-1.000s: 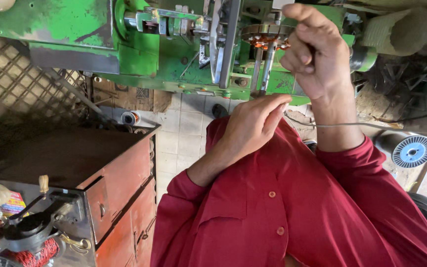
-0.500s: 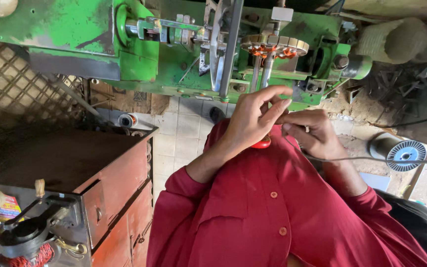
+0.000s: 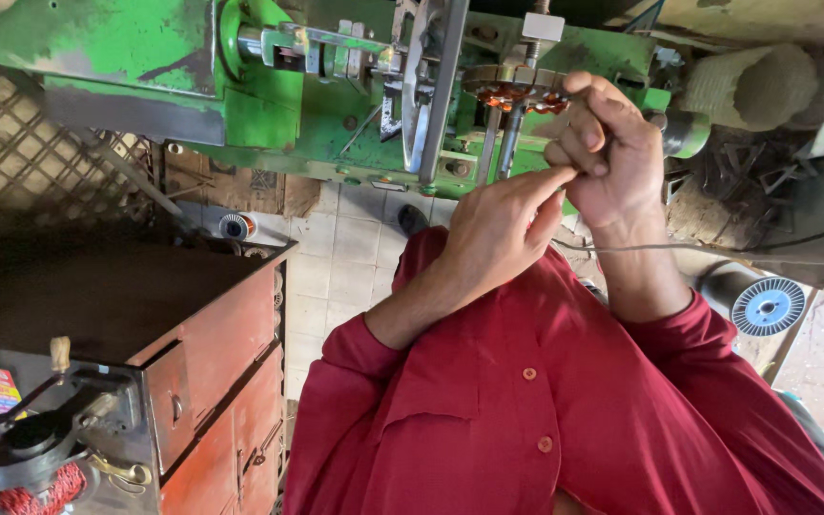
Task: The person operates a green winding machine to wrap copper wire around a rotor, then removes the rotor and places it on a workbench. They proceed to insert small white insulating pieces into the rotor slots and trim the excess with scissors.
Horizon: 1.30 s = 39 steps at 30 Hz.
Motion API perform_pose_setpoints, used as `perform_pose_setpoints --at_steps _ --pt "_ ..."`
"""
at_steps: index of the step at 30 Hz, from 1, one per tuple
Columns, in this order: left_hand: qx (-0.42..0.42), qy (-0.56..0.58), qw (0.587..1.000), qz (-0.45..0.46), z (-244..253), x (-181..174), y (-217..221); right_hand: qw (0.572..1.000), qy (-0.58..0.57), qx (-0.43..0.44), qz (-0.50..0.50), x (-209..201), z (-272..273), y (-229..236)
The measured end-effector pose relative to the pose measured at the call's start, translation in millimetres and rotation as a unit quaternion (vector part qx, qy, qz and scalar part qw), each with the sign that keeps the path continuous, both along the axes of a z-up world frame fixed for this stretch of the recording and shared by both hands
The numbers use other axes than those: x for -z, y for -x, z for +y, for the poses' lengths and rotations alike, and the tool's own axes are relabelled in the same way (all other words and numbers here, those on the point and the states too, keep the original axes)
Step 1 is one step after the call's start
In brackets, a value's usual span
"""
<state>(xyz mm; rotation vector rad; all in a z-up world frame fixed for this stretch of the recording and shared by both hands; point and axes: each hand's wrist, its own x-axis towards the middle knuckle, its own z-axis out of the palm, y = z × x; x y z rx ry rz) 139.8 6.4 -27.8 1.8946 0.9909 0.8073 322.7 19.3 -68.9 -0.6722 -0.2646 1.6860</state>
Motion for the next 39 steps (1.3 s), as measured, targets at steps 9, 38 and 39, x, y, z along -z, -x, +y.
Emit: perform_pose_setpoints --at_steps 9,38,39 --pt "-0.006 -0.032 0.999 -0.019 1 4 5 0.994 -0.057 -0.015 -0.091 -1 -3 -4" --pt "0.186 0.108 0.975 -0.053 -57 -5 171 0.883 -0.374 -0.256 -0.121 -4 -74 -57" --pt "0.133 0.084 0.986 -0.062 -69 0 202 0.884 -0.381 -0.247 -0.108 -2 -73 -58"
